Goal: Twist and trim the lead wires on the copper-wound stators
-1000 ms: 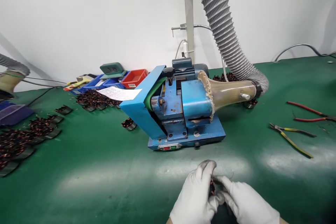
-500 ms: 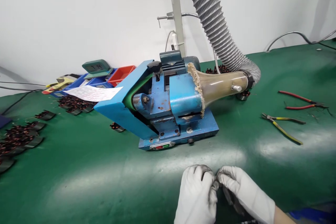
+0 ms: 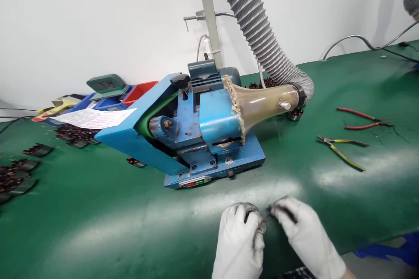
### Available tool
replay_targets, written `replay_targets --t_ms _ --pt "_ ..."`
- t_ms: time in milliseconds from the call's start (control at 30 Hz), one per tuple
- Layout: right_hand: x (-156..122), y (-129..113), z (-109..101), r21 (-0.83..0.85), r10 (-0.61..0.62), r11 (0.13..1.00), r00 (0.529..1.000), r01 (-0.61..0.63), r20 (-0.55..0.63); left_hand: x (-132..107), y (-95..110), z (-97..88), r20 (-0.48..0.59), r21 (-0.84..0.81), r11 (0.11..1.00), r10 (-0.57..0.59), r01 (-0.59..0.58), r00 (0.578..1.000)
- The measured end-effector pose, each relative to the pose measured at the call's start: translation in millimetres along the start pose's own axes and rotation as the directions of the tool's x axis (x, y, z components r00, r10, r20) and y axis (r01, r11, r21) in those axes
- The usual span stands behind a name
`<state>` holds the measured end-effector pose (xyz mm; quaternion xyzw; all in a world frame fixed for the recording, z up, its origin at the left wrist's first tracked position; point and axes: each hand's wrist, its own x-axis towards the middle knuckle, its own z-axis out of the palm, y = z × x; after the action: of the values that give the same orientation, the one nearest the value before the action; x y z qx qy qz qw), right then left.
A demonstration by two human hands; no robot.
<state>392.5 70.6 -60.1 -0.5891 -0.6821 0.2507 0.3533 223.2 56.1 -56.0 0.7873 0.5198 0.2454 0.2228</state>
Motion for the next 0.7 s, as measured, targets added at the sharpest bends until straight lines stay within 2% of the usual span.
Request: replay_targets --t_ms 67,133,233,333,533,600,700 --pt "4 7 -11 -0.063 0.033 0.997 0.986 -0.044 -0.162 1 2 -1.4 -0.017 -0.009 1.0 -0.004 0.004 1.0" --pt "6 13 -23 -0.095 0.029 0.994 0.97 -0.053 -0.243 2 4 -2.6 -0.031 -0.022 1.0 -0.002 0.001 1.0" --pt "2 15 -31 -0.088 0.014 0.996 0.985 -0.03 -0.172 3 6 -3.2 -0.051 -0.026 1.0 -0.001 0.0 0.999" --pt "-5 15 -26 -0.067 0.011 0.998 0.995 -0.017 -0.094 3 6 -2.8 -0.061 -0.014 1.0 0.001 -0.002 0.998" --pt "-11 16 -17 -0.03 0.039 0.999 0.995 -0.042 -0.096 4 7 -2.3 -0.091 -0.022 1.0 0.006 -0.008 0.996" --pt "-11 13 -17 -0.054 -0.028 0.998 0.992 0.022 -0.122 5 7 -2.4 -0.085 -0.022 1.0 0.005 -0.007 0.996" --pt "-10 4 -17 -0.147 -0.266 0.957 0.958 0.249 -0.103 4 8 -2.7 -0.092 -0.007 1.0 0.003 -0.004 0.996"
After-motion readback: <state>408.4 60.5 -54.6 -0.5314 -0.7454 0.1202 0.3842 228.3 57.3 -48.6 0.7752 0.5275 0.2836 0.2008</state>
